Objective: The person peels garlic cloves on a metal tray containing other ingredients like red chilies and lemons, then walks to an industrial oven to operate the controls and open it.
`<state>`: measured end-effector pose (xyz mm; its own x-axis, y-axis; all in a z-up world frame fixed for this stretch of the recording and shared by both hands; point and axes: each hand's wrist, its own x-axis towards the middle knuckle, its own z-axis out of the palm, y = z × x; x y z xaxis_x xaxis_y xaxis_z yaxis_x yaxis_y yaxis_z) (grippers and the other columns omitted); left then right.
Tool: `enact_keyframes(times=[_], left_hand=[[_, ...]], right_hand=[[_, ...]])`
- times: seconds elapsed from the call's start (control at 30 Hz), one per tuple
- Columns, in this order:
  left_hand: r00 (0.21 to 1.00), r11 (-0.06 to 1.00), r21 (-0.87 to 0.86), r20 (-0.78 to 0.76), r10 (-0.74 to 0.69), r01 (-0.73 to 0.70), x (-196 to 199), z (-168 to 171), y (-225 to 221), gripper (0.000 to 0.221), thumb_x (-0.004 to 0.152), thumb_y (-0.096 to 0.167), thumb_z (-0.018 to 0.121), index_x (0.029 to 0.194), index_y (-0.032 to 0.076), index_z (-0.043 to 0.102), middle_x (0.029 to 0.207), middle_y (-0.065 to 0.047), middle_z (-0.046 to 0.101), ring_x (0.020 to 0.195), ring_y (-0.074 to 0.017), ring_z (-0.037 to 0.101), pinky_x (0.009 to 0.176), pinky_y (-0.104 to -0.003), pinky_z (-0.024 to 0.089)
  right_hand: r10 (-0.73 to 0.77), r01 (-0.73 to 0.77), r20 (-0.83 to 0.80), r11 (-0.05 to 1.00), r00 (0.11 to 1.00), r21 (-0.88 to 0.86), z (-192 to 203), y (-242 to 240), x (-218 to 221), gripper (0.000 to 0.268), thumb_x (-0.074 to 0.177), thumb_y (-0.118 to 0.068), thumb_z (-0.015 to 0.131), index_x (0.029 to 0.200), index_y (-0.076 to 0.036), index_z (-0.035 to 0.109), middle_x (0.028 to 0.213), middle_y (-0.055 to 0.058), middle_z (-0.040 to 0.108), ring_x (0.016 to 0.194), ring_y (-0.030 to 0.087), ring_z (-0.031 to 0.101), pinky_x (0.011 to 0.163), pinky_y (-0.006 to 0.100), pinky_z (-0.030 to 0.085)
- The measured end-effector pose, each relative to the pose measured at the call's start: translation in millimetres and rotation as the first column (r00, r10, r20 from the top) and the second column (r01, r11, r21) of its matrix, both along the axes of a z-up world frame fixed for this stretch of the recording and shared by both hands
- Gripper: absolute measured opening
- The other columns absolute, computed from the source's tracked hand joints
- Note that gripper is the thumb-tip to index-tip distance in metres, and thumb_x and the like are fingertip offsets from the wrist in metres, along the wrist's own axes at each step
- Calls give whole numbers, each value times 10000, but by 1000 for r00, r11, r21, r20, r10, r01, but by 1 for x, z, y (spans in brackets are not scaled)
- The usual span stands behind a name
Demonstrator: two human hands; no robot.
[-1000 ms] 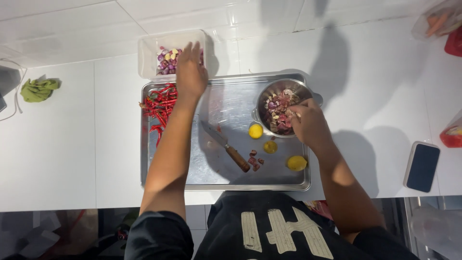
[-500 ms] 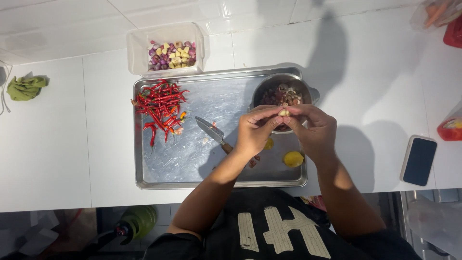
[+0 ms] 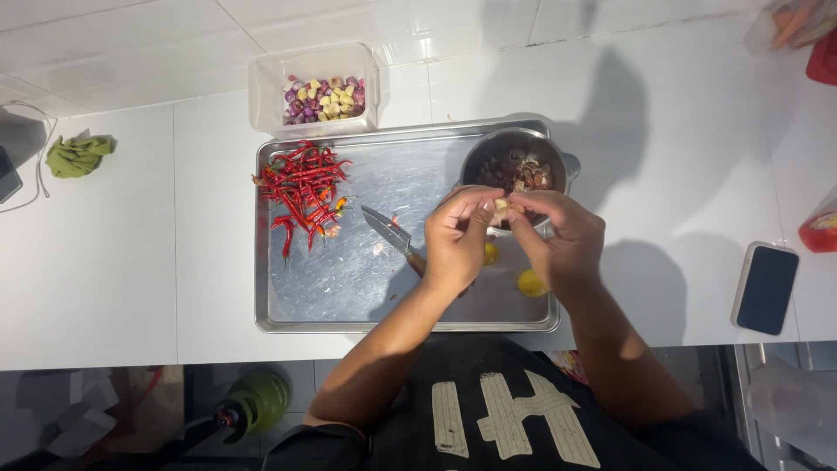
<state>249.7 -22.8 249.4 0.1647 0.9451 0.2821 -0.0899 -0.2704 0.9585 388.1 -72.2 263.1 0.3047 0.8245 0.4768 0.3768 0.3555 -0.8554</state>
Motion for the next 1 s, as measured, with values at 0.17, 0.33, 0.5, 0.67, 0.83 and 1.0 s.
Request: enact_keyframes(times=[0.17,0.33,0.5,0.67,0.83,1.0], left_hand=[[989,972,-230,145,-18,51,6,-17,-16,258,1033,16,612,1278,16,692,1002,-95,772,891,-81,681,735,-204,568],[955,940,-304,289,-61,152,-5,-19,-18,307,969,-30,679,1276,-36,665,1110,-165,763,976,-166,743,873,-268,619],[984,961,-273,179,3,46,-12,2,-23,122,914,-7,769,1034,-27,766,911,-169,791,827,-163,765,756,-283,648],[992,999,7,-111,52,-51,-21,21,-27,46,927,48,764,965,62,785,747,-87,767,680,-152,752,658,-271,614],[921,954,296,-359,148,-38,-27,22,-26,32,925,91,755,901,71,754,655,-55,667,606,-215,700,583,-306,572],[840,849,528,-465,280,9,-27,24,-24,36,884,17,698,858,18,673,672,-114,626,619,-263,664,618,-338,577]], right_hand=[[-98,104,87,992,991,-67,-6,-1,-10,153,904,10,814,1047,-32,778,870,117,747,753,230,707,711,347,576],[-53,52,-2,987,999,-151,1,-10,-10,147,927,-17,811,1065,-29,760,842,127,734,757,207,701,746,345,579],[71,-123,-245,971,967,-206,17,-17,-14,159,962,-53,756,1110,2,740,916,137,755,851,177,711,816,337,578],[142,-194,-235,957,961,-216,13,-20,-15,200,992,-79,705,1165,20,725,988,149,749,898,176,702,823,333,574],[191,-230,-183,947,964,-224,9,-21,-14,206,1027,-95,654,1173,35,719,1013,167,736,884,206,703,804,362,573],[187,-235,-222,948,957,-213,18,-25,-24,214,1012,-41,656,1188,68,710,1005,175,730,897,178,671,810,339,577]])
